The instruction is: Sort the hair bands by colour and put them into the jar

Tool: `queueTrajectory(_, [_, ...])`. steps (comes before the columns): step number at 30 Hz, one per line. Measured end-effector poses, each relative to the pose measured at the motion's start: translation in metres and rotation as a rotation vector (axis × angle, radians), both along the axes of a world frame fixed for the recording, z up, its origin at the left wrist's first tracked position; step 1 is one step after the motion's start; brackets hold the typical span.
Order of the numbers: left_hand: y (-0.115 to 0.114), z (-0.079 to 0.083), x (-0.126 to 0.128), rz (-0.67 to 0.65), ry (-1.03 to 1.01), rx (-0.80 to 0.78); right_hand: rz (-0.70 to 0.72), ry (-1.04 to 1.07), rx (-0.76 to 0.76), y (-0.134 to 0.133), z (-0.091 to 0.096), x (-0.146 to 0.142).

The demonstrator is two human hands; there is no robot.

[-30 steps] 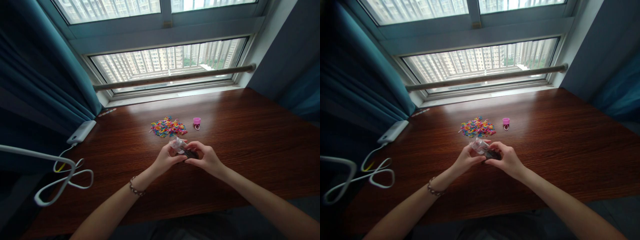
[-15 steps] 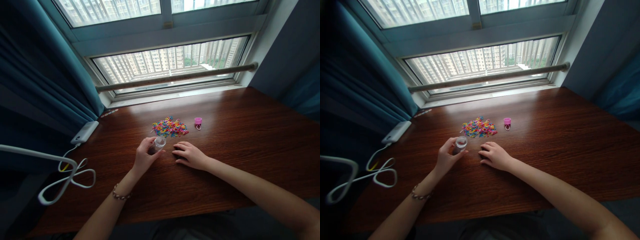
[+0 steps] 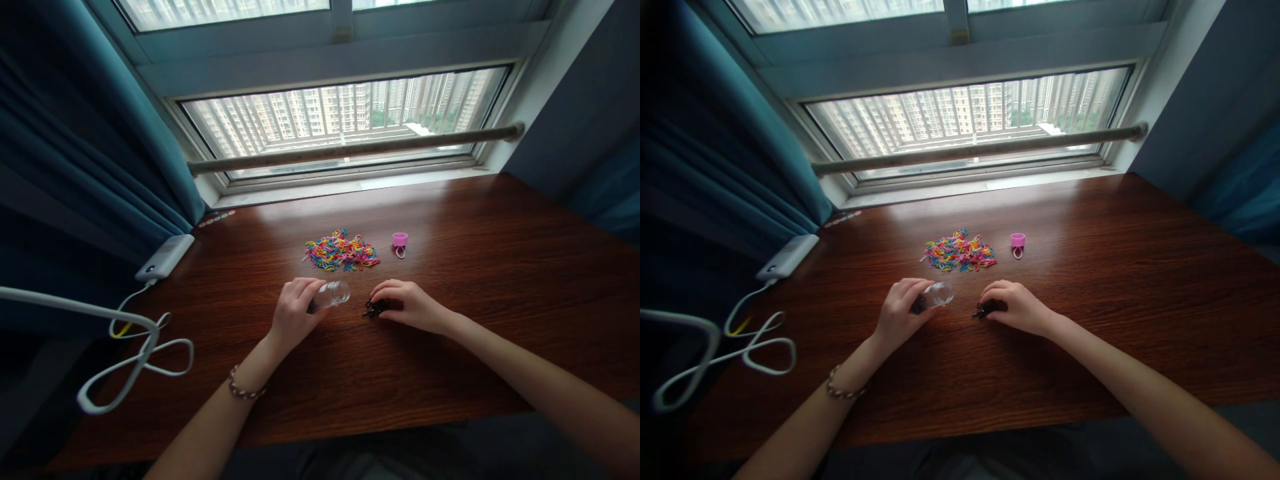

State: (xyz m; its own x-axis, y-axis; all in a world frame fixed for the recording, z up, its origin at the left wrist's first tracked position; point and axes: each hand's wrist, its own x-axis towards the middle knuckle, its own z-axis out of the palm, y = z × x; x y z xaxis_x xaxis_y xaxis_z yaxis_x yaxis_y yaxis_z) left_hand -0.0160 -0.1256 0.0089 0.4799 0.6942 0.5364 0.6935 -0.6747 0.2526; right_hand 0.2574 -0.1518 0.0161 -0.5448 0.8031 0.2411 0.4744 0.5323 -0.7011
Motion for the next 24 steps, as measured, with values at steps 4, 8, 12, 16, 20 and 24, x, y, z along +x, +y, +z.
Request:
queueTrajectory(4, [0.0,0.0,0.0,-0.002,0.004,0.011,-0.133,-0.244,-0.039,-0.002,0.002,0.003])
queueTrajectory(8, [0.0,0.001,0.001,-0.007,0.012,-0.001,-0.294,-0.37,-0.052,-0.012,-0.001,-0.015])
queueTrajectory(12, [-0.001,0.001,0.003,-0.011,0.02,-0.015,-0.365,-0.476,-0.009,-0.017,-0.001,-0.037])
queueTrajectory(16, [-0.002,0.002,0.004,-0.002,0.038,-0.024,-0.38,-0.521,0.032,-0.013,-0.002,-0.044])
queueTrajectory(20, [-0.002,0.001,0.004,-0.001,0.081,-0.033,-0.378,-0.498,0.035,-0.005,-0.002,-0.042])
queueTrajectory(24, [-0.002,0.001,0.005,-0.013,0.125,-0.044,-0.368,-0.471,-0.021,0.005,-0.003,-0.04])
